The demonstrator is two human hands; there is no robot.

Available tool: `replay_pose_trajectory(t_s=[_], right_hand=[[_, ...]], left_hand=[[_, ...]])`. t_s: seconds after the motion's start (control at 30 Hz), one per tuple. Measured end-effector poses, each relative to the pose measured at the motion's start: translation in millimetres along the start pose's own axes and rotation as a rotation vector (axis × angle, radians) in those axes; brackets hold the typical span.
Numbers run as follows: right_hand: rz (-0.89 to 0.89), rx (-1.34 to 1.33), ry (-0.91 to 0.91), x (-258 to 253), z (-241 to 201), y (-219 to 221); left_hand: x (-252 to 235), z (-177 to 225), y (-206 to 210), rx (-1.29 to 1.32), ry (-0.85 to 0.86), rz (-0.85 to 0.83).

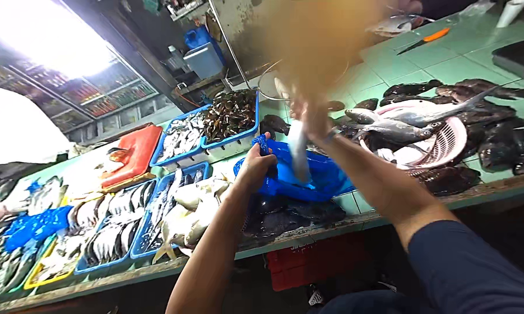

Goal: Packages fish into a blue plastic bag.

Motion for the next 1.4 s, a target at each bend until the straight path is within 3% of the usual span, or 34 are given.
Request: replay_pose_trajectory(t_s=[0.07, 0.1, 0.17, 0.2, 0.3, 0.4, 0.43, 0.5, 0.57, 0.63, 0.73, 0.9, 0.97, 1.07, 1.17, 1.23, 1.27, 1.33, 1.4], right_hand=[[-0.104, 0.105, -0.092, 29.0, 45.9, 18.3], [-0.266, 0.205, -0.099, 46.8, 62.0, 24.3], [-0.602, 0.385, -0.062, 80.3, 72.0, 17.5], [-0.664, 0.478, -0.091, 86.6, 64.2, -3.0], [-0.51, 1.095, -0.17, 53.5, 34.1, -120.9], [-0.343, 1.674, 0.26, 13.6, 49.7, -248.8], [-0.365, 1.718, 0.346, 13.5, 58.2, -272.8], [-0.438, 1.762, 0.331, 16.6, 68.8, -293.4], [-0.35, 1.63, 0.331, 16.6, 63.7, -301.8], [-0.13, 1.447, 0.28, 11.8, 29.4, -296.9], [0.007, 1.168, 0.171, -2.2, -37.2, -268.8], [-0.094, 0.317, 0.111, -11.7, -104.3, -134.3], [-0.103, 0.2, 0.187, -11.5, -99.4, -76.0], [-0.081, 0.069, 0.27, -10.4, -47.1, 1.7], [-0.011, -0.01, 0.092, -1.4, 33.6, 52.0], [-0.021, 0.039, -0.032, 31.2, 69.7, 63.4], [-0.157, 0.078, -0.033, 52.1, 78.9, 67.6], [-0.491, 0.222, -0.115, 88.1, 67.8, 59.2], [-0.574, 0.527, -0.302, 84.4, 33.9, 5.6]], left_hand=[[-6.7, -0.3, -8.5, 0.015, 0.019, 0.053], [-6.6, 0.8, -12.7, -0.001, 0.037, 0.079], [5.8, -3.8, -19.9, -0.076, 0.042, 0.093], [14.5, -11.2, -24.5, -0.144, 0.035, 0.104], [24.5, -36.1, -33.1, -0.229, 0.005, 0.112], [38.8, -34.2, -31.9, -0.223, -0.017, 0.15], [39.8, -29.3, -28.3, -0.193, -0.011, 0.162], [40.0, -23.2, -23.0, -0.164, -0.006, 0.174], [42.6, -19.3, -21.3, -0.206, -0.014, 0.15], [48.3, -12.8, -20.2, -0.277, -0.03, 0.105], [57.3, -3.7, -19.1, -0.322, -0.064, 0.073], [47.9, -12.2, -28.0, -0.288, -0.076, 0.019], [39.9, -16.6, -29.9, -0.238, -0.065, -0.021], [28.9, -18.4, -34.0, -0.176, -0.066, -0.06], [17.9, -14.7, -41.8, -0.084, -0.077, -0.034], [9.7, -14.8, -48.9, -0.042, -0.041, 0.021], [7.6, -14.1, -53.0, -0.024, -0.023, 0.05], [9.9, -21.5, -59.5, -0.018, -0.001, 0.07], [20.8, -34.6, -64.1, -0.093, -0.02, 0.079]])
Point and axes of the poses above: each hand's wrist, its own x-axis away from the middle knuckle, its own y-axis out of the palm, z = x × y, the point moved 9 cm from there along -x, towards the middle knuckle, and after that the axes turned 1 degree about -z, right-handed, at the moved point
